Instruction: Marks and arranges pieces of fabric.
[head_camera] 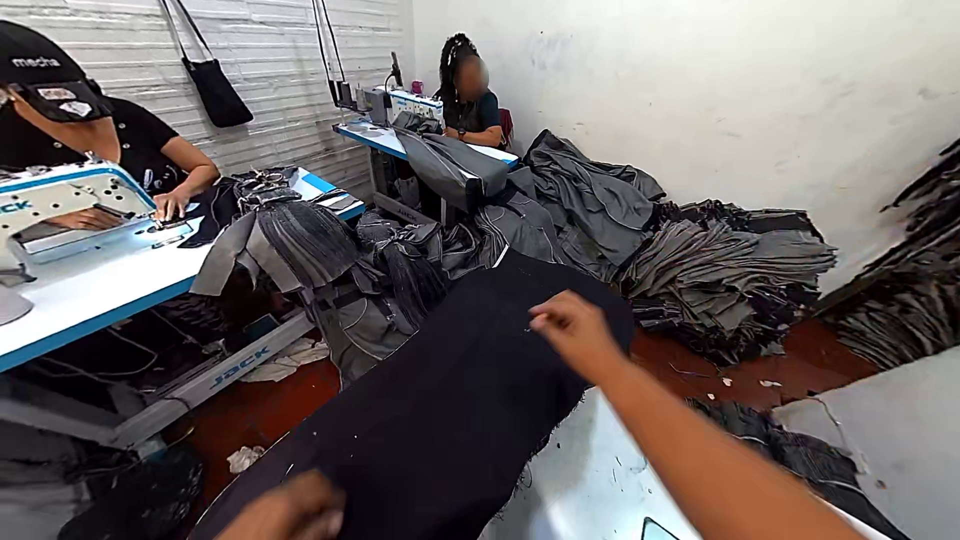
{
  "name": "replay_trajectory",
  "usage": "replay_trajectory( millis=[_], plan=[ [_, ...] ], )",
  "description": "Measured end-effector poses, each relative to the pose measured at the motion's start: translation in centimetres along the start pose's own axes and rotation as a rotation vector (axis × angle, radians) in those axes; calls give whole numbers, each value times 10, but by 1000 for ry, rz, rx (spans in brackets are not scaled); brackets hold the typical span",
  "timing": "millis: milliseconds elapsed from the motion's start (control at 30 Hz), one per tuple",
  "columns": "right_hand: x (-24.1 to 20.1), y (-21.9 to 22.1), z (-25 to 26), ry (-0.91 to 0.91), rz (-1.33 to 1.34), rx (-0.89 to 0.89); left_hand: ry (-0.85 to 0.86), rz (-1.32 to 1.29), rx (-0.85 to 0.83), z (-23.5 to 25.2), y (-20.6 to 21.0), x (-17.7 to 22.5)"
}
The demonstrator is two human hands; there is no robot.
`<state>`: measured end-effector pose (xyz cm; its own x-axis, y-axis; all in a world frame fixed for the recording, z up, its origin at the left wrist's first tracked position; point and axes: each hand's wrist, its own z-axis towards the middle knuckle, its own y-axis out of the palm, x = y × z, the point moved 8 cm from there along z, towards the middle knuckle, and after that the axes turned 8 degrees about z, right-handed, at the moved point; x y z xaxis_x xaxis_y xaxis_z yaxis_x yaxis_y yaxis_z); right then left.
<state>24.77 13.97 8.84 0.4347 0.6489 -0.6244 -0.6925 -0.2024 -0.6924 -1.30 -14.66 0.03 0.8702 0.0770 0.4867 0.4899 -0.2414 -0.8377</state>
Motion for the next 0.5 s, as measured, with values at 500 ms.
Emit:
replay_trajectory(
  millis=[500],
  plan=[
    [-16, 157, -5, 84, 372, -150, -241, -19, 198, 193, -43, 10]
  ],
)
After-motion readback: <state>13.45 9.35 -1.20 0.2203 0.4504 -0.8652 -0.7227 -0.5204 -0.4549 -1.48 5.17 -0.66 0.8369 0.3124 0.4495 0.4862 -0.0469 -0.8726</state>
